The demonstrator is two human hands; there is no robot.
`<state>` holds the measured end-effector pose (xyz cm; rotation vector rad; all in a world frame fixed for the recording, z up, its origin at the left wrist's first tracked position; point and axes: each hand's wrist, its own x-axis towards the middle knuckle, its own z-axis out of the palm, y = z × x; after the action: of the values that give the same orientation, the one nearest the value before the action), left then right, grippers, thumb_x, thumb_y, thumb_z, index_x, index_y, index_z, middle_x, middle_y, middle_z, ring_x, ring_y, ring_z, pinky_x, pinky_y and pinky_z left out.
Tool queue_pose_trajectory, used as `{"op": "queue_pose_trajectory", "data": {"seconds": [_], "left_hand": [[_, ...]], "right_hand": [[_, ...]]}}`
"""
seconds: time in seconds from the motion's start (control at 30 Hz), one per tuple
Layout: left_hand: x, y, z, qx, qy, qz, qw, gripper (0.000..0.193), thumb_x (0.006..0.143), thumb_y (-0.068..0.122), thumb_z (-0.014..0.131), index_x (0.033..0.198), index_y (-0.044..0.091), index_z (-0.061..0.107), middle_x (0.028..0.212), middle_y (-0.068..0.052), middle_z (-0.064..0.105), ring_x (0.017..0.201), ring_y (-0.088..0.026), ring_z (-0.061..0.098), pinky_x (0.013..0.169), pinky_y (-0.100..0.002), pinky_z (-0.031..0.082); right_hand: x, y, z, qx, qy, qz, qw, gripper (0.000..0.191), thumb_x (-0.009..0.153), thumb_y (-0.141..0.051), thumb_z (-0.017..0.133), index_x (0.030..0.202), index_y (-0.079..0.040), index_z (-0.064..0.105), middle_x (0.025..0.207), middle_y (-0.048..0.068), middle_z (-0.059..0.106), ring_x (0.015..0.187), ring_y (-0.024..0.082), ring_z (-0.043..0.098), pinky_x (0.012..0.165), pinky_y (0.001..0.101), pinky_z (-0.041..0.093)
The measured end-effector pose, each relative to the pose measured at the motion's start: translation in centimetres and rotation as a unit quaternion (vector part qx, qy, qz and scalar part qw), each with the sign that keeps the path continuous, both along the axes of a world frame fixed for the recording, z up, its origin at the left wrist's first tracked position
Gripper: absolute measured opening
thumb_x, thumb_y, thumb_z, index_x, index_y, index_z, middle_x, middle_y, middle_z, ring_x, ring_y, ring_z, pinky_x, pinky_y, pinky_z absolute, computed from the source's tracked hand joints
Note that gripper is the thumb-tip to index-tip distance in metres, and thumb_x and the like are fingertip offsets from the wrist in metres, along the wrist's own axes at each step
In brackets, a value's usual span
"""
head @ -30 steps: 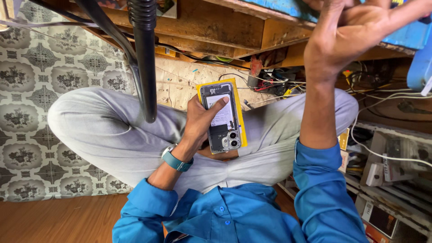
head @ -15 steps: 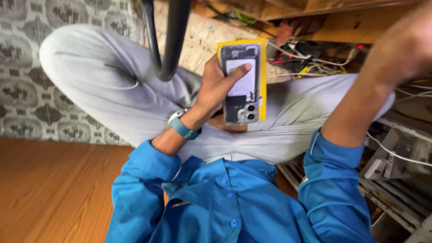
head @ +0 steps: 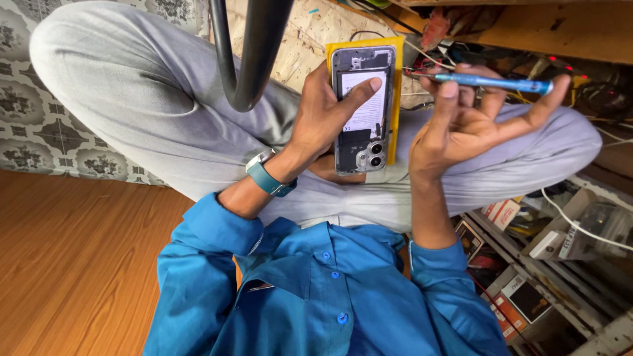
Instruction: The person sits cross-legged on the floor and uses a screwdriver to remove screws from the back of a smartphone. They switch between a red-handled and a blue-handled screwdriver while working on the device's internal components.
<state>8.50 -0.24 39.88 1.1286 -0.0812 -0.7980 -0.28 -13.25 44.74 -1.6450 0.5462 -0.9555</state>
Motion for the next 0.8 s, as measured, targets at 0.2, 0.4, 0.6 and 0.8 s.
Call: {"op": "queue_pose_trajectory", "data": {"seconds": [0.2,0.4,0.6,0.8], "left_hand": [[0.0,0.1,-0.5,0.017,-0.086,-0.018,0.996,0.03,0.1,0.009,0.075,0.125,-0.004,0.065,0.112,-0.01,0.077,0.101,-0.013,0.072,0.091,-0.031,0.06],[0.3,0.3,-1.6,0.042,-0.167,-0.012,0.985,0.033,0.094,0.006,0.074,0.124,-0.003,0.063,0.109,-0.013,0.077,0.101,-0.015,0.075,0.09,-0.031,0.06],[-0.1,1.0,-1.9,0.119,-0.163,-0.03,0.979,0.037,0.089,0.011,0.076,0.122,0.001,0.064,0.087,-0.012,0.076,0.07,-0.016,0.069,0.064,-0.032,0.055],[0.0,1.2,-2.0,0.144,-0.209,-0.033,0.967,0.037,0.088,0.015,0.077,0.12,0.002,0.064,0.074,-0.011,0.065,0.061,-0.015,0.062,0.057,-0.032,0.051]], "right_hand": [[-0.7,0.2,-1.5,-0.011,0.043,0.059,0.997,0.091,0.115,0.007,0.068,0.158,-0.034,-0.001,0.12,0.016,0.066,0.102,0.021,0.066,0.087,0.0324,0.065],[0.3,1.8,-2.4,-0.024,0.05,0.111,0.992,0.094,0.116,0.01,0.068,0.159,-0.036,-0.001,0.127,0.015,0.061,0.104,0.021,0.066,0.091,0.0323,0.064],[0.6,2.7,-2.9,-0.031,0.059,0.126,0.99,0.093,0.115,0.012,0.066,0.158,-0.036,-0.001,0.13,0.017,0.061,0.1,0.021,0.068,0.089,0.0322,0.066],[0.9,3.1,-3.5,-0.038,0.043,0.156,0.986,0.094,0.116,0.013,0.065,0.159,-0.04,0.0,0.124,0.015,0.063,0.098,0.022,0.068,0.089,0.0337,0.064]]}}
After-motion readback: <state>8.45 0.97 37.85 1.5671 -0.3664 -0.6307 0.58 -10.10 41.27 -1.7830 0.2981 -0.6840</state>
